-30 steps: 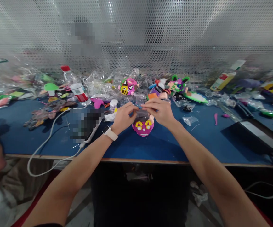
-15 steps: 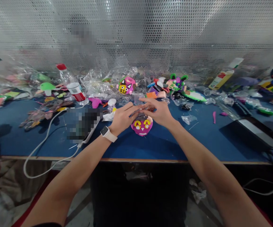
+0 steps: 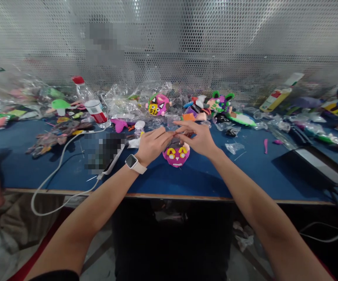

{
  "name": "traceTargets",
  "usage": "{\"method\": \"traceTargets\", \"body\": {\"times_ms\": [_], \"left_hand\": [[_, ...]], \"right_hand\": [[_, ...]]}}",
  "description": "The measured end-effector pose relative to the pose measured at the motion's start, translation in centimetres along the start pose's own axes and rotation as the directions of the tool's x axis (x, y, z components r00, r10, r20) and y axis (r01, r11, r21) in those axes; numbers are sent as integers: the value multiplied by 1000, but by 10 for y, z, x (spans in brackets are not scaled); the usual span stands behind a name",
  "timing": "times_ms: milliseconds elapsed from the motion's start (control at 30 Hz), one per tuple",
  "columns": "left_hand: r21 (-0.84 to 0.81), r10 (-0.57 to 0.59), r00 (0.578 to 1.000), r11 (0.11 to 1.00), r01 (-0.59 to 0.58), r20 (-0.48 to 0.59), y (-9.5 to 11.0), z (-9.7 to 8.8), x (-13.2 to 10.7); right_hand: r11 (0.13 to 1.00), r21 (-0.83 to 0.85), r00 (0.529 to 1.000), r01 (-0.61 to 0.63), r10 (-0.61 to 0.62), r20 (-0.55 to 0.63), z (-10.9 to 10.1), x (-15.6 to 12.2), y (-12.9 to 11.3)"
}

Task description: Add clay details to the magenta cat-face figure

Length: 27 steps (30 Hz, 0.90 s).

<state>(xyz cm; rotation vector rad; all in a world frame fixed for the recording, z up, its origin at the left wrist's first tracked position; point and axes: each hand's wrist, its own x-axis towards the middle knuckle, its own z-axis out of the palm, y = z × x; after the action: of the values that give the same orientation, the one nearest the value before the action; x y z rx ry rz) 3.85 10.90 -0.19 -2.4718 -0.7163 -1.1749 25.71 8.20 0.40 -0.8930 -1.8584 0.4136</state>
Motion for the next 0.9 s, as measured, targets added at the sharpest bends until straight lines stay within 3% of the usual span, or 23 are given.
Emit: {"method": "traceTargets", "body": {"times_ms": [167,367,433,700,900], "left_hand": [[-17,-36,999,999,35,-3,1,0,1],[-121,-207,978,972,203,-24,-4,3,3],[-164,-257,966,954,252,-15,-7,4,3],[-283,-343,939,899,335,22,-12,7,5],[-292,-372,928,884,365,31,-12,7,4]], "right_hand": [[1000,20,998,24,-23,-54,1,1,-1],[995,-92,940,-27,-6,-340,-16,6,8],[992,-124,928,-31,-17,-373,-22,7,12],[993,-114,974,-11,-15,-227,-16,5,19],[992,-114,979,-48,24,-203,-10,4,16]]}}
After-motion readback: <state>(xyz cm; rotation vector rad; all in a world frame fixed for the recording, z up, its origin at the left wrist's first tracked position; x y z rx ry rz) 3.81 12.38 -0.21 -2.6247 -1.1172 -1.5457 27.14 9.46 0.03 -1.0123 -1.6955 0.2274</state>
